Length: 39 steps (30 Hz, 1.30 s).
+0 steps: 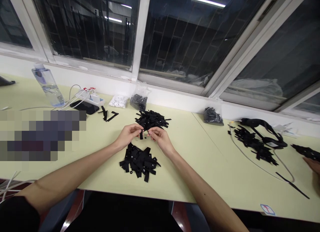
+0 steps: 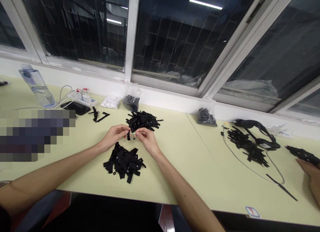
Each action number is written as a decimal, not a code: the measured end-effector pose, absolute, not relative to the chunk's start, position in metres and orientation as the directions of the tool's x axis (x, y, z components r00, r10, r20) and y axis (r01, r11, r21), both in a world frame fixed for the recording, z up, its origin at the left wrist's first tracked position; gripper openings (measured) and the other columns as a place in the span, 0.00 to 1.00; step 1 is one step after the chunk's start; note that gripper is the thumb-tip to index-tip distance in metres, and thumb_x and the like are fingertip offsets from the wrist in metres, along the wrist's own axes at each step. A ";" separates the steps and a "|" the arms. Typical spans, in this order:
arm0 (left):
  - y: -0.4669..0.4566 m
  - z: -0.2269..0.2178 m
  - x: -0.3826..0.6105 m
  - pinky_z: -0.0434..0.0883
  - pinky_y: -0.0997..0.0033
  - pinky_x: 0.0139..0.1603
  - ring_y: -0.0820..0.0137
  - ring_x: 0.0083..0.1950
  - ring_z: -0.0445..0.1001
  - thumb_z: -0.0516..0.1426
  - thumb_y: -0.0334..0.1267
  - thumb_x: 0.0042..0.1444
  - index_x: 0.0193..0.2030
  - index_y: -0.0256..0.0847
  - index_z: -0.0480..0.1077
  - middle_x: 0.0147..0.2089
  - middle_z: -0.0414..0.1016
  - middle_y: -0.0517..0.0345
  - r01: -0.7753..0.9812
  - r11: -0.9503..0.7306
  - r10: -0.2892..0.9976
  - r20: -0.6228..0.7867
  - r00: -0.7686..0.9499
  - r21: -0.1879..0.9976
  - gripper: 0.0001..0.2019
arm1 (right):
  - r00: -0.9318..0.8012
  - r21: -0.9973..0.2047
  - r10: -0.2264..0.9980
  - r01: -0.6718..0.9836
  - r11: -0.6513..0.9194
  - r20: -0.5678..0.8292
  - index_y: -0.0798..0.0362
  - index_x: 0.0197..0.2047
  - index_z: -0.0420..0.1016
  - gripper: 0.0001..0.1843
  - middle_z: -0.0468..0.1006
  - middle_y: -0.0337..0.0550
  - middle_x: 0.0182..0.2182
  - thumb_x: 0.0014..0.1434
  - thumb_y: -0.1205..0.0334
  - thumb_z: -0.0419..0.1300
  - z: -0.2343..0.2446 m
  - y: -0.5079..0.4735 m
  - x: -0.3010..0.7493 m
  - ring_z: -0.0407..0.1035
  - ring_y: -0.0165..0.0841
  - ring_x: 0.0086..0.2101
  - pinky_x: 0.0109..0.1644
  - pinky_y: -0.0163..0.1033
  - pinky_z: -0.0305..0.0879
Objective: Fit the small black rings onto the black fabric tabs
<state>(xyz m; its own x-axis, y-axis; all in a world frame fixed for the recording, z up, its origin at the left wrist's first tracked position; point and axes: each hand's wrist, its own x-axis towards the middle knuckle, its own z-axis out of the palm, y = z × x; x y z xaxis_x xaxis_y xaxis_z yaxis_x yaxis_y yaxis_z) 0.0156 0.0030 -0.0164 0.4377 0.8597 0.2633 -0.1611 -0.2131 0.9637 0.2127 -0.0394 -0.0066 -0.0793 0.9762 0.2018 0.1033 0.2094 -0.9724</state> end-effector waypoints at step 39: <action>-0.021 -0.009 0.017 0.78 0.71 0.32 0.71 0.31 0.79 0.58 0.37 0.58 0.57 0.44 0.73 0.62 0.69 0.48 0.081 -0.504 0.763 0.400 0.507 0.860 0.19 | -0.071 -0.865 0.919 0.315 0.390 0.388 0.50 0.34 0.76 0.08 0.75 0.42 0.36 0.57 0.55 0.64 -0.004 -0.045 0.208 0.68 0.34 0.34 0.39 0.40 0.63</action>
<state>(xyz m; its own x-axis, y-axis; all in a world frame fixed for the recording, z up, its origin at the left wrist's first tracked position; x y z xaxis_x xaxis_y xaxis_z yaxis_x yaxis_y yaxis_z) 0.0169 -0.0208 -0.0091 0.5073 0.7634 0.3999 0.0808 -0.5041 0.8598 0.2080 -0.0454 -0.0044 -0.0712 0.9189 0.3880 0.3152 0.3898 -0.8653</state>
